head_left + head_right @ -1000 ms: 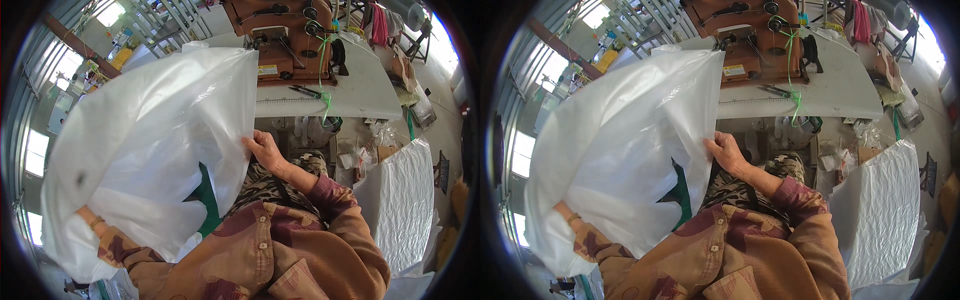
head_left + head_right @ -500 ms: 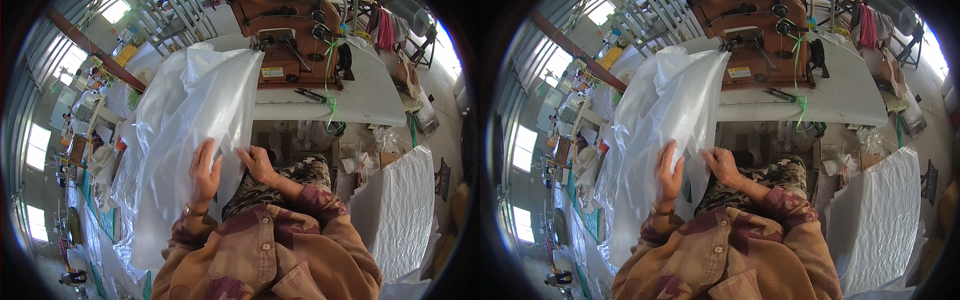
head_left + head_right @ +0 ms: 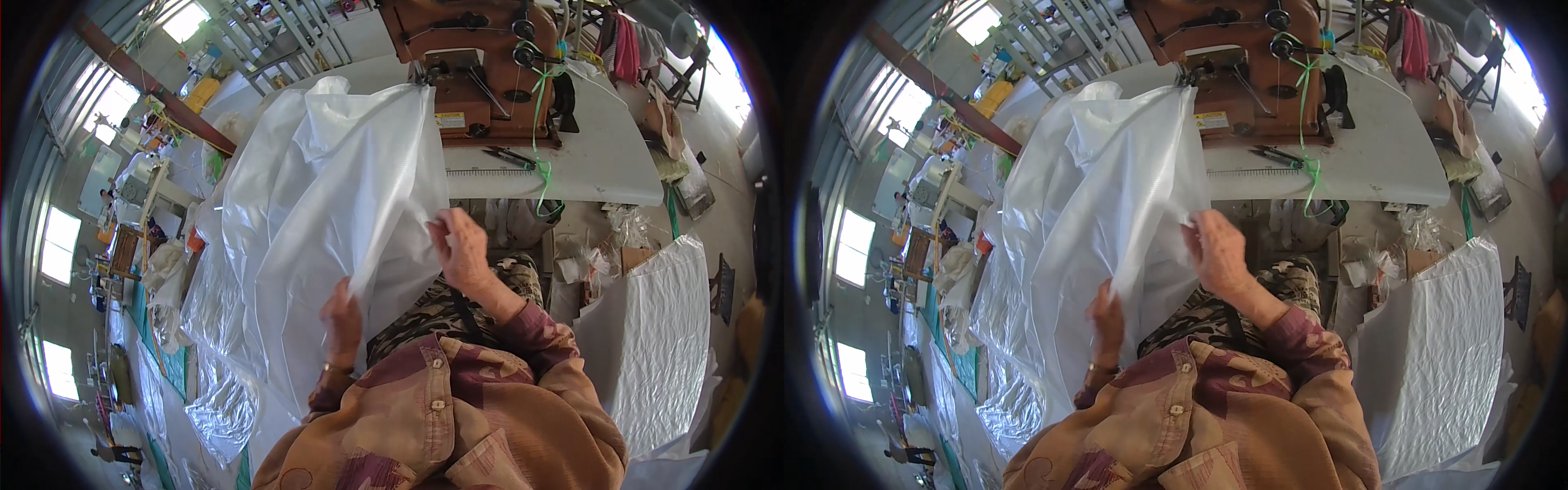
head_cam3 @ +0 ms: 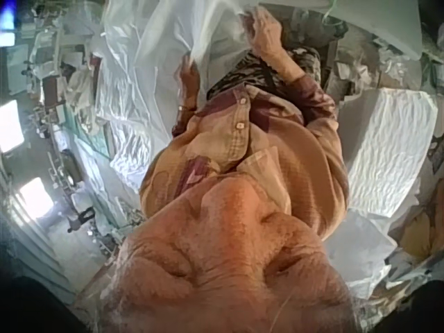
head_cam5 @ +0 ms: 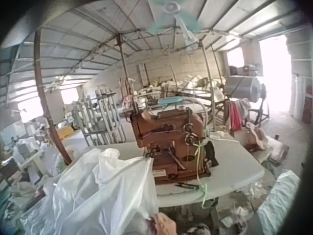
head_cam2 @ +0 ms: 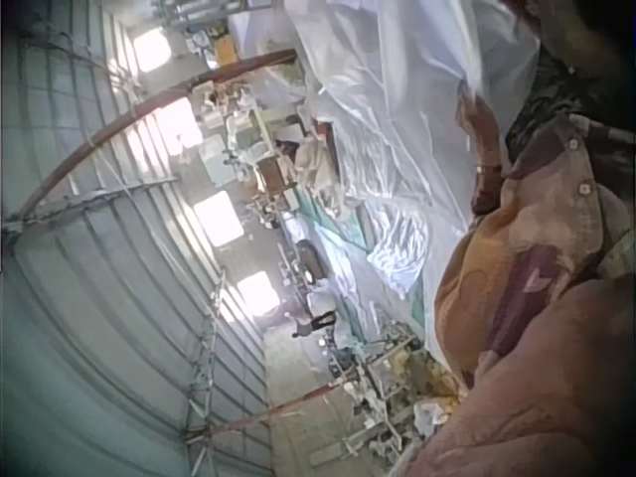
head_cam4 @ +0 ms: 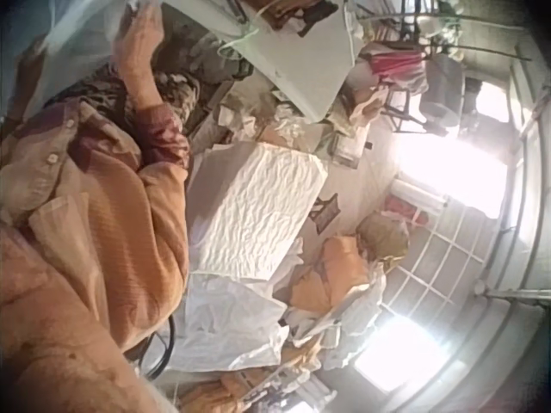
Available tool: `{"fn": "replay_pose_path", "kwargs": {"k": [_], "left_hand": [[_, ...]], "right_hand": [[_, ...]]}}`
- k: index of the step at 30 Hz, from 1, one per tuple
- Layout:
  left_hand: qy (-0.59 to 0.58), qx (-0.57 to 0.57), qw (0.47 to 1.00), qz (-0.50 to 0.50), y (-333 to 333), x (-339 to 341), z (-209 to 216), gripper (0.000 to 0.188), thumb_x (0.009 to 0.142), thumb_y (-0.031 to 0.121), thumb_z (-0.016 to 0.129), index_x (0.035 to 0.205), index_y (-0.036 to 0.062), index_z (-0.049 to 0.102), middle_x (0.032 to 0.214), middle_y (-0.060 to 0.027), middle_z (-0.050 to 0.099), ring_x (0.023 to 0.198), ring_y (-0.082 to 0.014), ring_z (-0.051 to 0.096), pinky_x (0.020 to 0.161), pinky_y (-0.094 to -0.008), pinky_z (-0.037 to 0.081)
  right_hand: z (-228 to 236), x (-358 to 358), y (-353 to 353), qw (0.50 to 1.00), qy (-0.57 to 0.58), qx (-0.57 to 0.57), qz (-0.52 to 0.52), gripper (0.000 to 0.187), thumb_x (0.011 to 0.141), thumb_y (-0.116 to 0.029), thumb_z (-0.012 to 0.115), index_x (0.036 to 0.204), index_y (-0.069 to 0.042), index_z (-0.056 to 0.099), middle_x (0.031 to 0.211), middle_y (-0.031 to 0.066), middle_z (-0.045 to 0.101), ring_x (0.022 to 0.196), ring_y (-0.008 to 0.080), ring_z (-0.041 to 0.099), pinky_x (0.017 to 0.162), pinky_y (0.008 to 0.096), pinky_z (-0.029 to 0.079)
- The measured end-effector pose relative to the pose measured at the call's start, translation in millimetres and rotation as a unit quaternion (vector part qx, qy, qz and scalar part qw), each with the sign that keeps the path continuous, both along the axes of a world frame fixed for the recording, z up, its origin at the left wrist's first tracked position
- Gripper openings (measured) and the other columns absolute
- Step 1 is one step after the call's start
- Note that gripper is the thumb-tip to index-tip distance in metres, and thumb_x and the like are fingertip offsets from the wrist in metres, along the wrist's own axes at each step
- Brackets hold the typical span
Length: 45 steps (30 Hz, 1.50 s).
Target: The person operates a sewing machine to stitch a large white fabric sheet. They guide the fabric through the machine, pause to align the edges, and continue sewing along the length of the material.
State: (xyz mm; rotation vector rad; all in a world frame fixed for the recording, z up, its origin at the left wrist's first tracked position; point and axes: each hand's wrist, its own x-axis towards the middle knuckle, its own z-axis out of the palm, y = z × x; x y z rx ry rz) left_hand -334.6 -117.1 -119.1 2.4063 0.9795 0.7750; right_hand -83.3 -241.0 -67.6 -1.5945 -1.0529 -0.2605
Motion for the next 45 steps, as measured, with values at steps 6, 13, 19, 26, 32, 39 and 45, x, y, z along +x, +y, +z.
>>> {"fn": "replay_pose_path", "kwargs": {"k": [6,13,19,26,32,39,45], "left_hand": [[-0.347,-0.355,0.867,-0.045,-4.9,-9.9,153.5,0.051,0.091,0.007,0.057,0.14,-0.0006,0.047,0.123,-0.0166,0.062,0.109,-0.0248,0.063,0.098,-0.0334,0.049],[-0.401,-0.333,0.85,-0.075,-1.6,6.4,204.0,0.048,0.099,0.015,0.049,0.145,0.0015,0.04,0.131,-0.02,0.056,0.116,-0.027,0.061,0.102,-0.038,0.05],[-0.39,-0.285,0.874,-0.051,5.4,6.6,210.4,0.039,0.101,0.016,0.049,0.137,0.0005,0.049,0.126,-0.0181,0.06,0.113,-0.0244,0.062,0.099,-0.0358,0.051],[-0.425,-0.306,0.851,-0.027,5.0,10.4,207.5,0.036,0.101,0.013,0.047,0.134,0.0011,0.052,0.126,-0.0138,0.059,0.115,-0.0218,0.06,0.101,-0.0341,0.049],[-0.425,-0.303,0.852,-0.045,9.4,8.3,203.4,0.034,0.102,0.013,0.046,0.133,0.0017,0.054,0.126,-0.0128,0.06,0.114,-0.0212,0.06,0.101,-0.0342,0.049],[-0.433,-0.317,0.843,-0.038,23.4,5.1,202.7,0.032,0.102,0.015,0.049,0.13,0.0019,0.057,0.121,-0.0126,0.063,0.112,-0.0199,0.061,0.099,-0.0326,0.049],[-0.211,-0.109,0.969,-0.068,108.1,-10.0,199.8,0.028,0.099,0.01,0.055,0.122,-0.0011,0.064,0.115,-0.0126,0.067,0.107,-0.0185,0.062,0.095,-0.0305,0.049]], "right_hand": [[-22.1,-27.9,45.6,0.845,0.451,-0.022,0.287,0.031,0.101,-0.029,0.055,0.108,0.0,0.063,0.095,0.0092,0.07,0.077,0.0155,0.065,0.071,0.0294,0.053],[-15.9,-63.6,77.3,0.787,0.544,0.034,0.29,0.031,0.102,-0.031,0.052,0.086,-0.005,0.057,0.073,0.0008,0.057,0.066,0.0108,0.056,0.065,0.0263,0.05],[-46.4,-61.8,77.8,0.779,0.585,0.094,0.204,0.027,0.101,-0.028,0.052,0.098,-0.003,0.063,0.083,0.0022,0.061,0.077,0.0116,0.059,0.07,0.026,0.049],[-54.3,-59.5,94.3,0.665,0.621,-0.044,0.412,0.028,0.101,-0.025,0.05,0.119,-0.007,0.063,0.106,0.0073,0.068,0.09,0.0154,0.065,0.08,0.0329,0.053],[-44.3,-63.9,115.0,0.542,0.667,-0.05,0.509,0.032,0.099,-0.027,0.057,0.123,-0.006,0.059,0.112,0.0053,0.067,0.095,0.0164,0.066,0.084,0.0361,0.055],[-63.2,-88.5,148.5,0.545,0.629,-0.035,0.553,0.039,0.095,-0.031,0.062,0.126,-0.007,0.058,0.108,0.0079,0.067,0.087,0.0162,0.067,0.075,0.0324,0.057],[-62.2,-70.7,93.5,0.654,0.61,-0.161,0.417,0.035,0.092,-0.029,0.066,0.116,-0.003,0.064,0.095,0.0067,0.068,0.079,0.0156,0.067,0.074,0.0297,0.055]]}}
